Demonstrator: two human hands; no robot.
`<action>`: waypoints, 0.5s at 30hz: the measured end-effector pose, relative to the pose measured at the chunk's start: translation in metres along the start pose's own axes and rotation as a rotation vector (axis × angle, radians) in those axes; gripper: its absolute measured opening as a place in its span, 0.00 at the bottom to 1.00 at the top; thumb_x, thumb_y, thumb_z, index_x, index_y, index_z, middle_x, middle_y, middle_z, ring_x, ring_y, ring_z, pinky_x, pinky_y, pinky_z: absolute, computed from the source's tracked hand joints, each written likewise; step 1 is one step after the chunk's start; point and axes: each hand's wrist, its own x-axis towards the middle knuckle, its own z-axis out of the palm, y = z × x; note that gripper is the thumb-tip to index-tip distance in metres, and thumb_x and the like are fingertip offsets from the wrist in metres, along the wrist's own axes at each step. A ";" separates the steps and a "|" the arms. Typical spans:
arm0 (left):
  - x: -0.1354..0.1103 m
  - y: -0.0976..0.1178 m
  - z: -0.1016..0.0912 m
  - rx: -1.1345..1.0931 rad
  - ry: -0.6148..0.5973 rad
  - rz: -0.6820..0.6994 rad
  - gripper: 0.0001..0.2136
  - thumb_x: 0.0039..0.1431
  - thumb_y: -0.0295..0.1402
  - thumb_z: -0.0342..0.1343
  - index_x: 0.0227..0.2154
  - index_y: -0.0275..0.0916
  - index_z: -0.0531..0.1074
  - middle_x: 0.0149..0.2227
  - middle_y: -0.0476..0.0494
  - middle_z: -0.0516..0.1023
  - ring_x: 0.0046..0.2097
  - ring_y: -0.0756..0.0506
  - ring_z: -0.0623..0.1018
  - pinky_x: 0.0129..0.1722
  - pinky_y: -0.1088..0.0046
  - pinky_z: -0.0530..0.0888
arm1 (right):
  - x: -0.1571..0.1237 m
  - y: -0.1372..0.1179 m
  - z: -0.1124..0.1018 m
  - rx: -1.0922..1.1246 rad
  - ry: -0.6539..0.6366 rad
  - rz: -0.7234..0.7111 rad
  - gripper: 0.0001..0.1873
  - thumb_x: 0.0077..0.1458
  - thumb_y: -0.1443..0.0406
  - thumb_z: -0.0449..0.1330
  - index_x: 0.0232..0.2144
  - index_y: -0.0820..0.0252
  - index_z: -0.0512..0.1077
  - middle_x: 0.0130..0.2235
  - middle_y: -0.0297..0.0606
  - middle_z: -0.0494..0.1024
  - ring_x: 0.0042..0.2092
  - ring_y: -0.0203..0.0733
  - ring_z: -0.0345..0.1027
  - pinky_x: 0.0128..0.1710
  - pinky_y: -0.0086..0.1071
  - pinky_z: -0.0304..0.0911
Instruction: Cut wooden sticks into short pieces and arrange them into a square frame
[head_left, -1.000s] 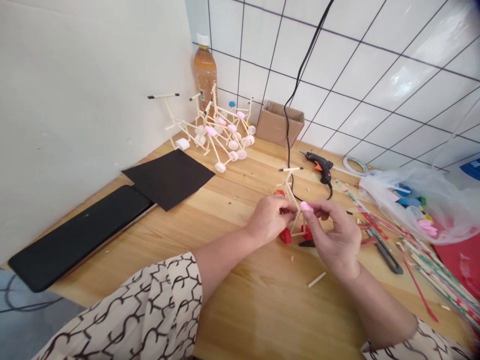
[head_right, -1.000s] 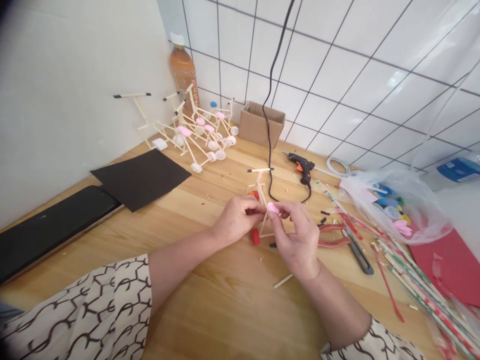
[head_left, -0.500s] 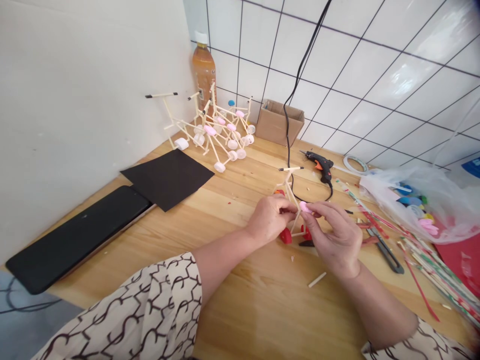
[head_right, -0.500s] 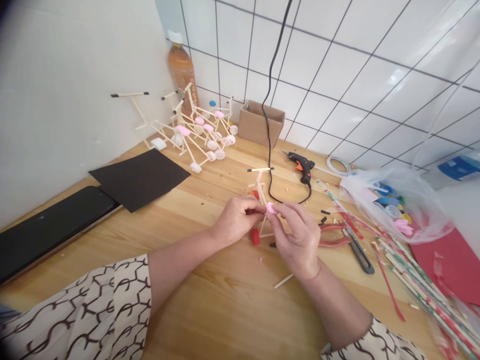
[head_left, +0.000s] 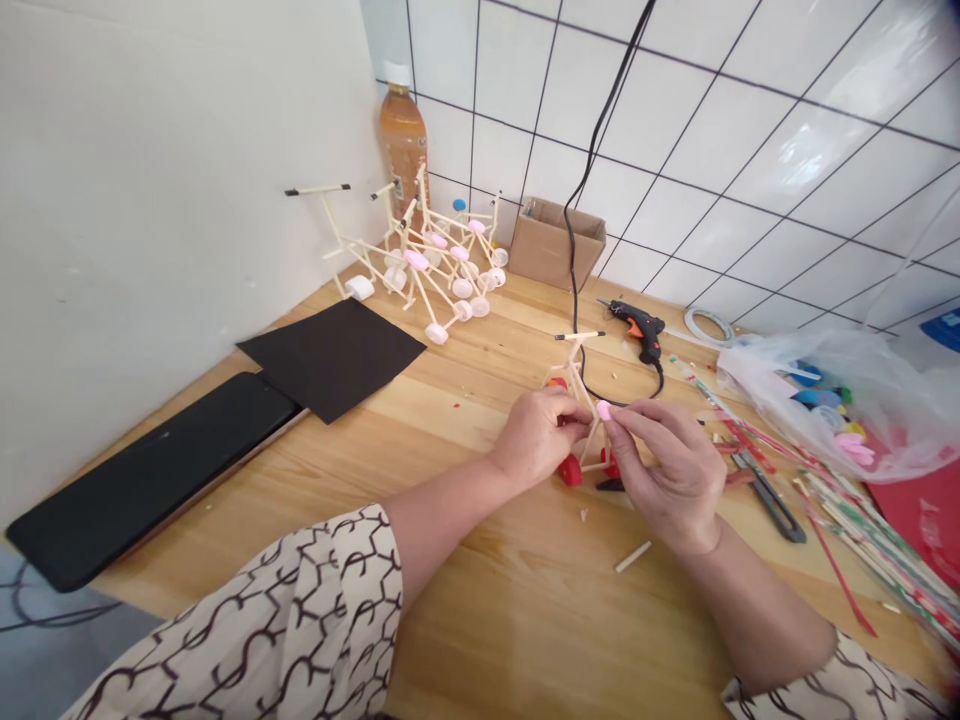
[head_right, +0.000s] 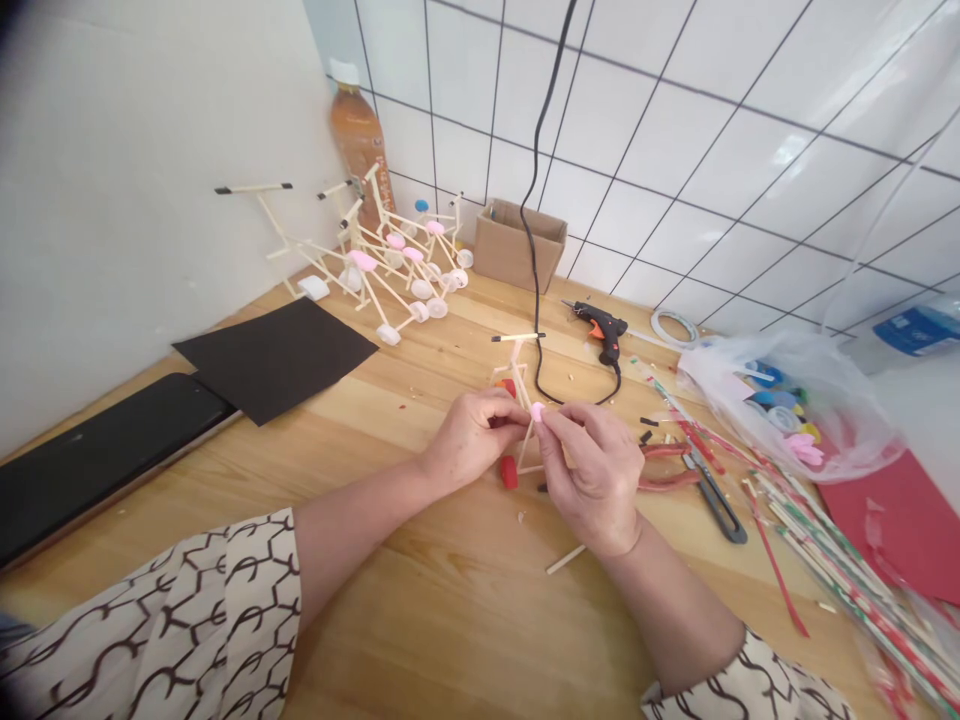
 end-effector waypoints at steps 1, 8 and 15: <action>0.000 0.000 0.000 -0.002 0.000 0.003 0.07 0.47 0.19 0.57 0.23 0.35 0.76 0.25 0.48 0.74 0.29 0.50 0.72 0.31 0.76 0.69 | 0.000 0.000 0.000 -0.011 0.000 -0.014 0.09 0.49 0.71 0.61 0.35 0.55 0.75 0.32 0.39 0.74 0.32 0.41 0.69 0.33 0.35 0.65; 0.000 -0.002 0.001 -0.042 0.010 0.015 0.07 0.46 0.19 0.57 0.22 0.35 0.75 0.25 0.47 0.74 0.30 0.50 0.73 0.32 0.75 0.69 | 0.002 0.001 0.000 -0.104 -0.023 -0.072 0.06 0.50 0.69 0.60 0.31 0.56 0.75 0.30 0.38 0.73 0.31 0.40 0.66 0.31 0.34 0.61; 0.000 -0.001 0.002 -0.107 0.004 0.014 0.08 0.47 0.17 0.55 0.19 0.35 0.73 0.26 0.47 0.75 0.32 0.49 0.74 0.34 0.74 0.70 | 0.002 0.000 0.001 -0.159 -0.021 -0.099 0.03 0.50 0.69 0.60 0.29 0.57 0.73 0.30 0.38 0.73 0.30 0.39 0.65 0.32 0.33 0.59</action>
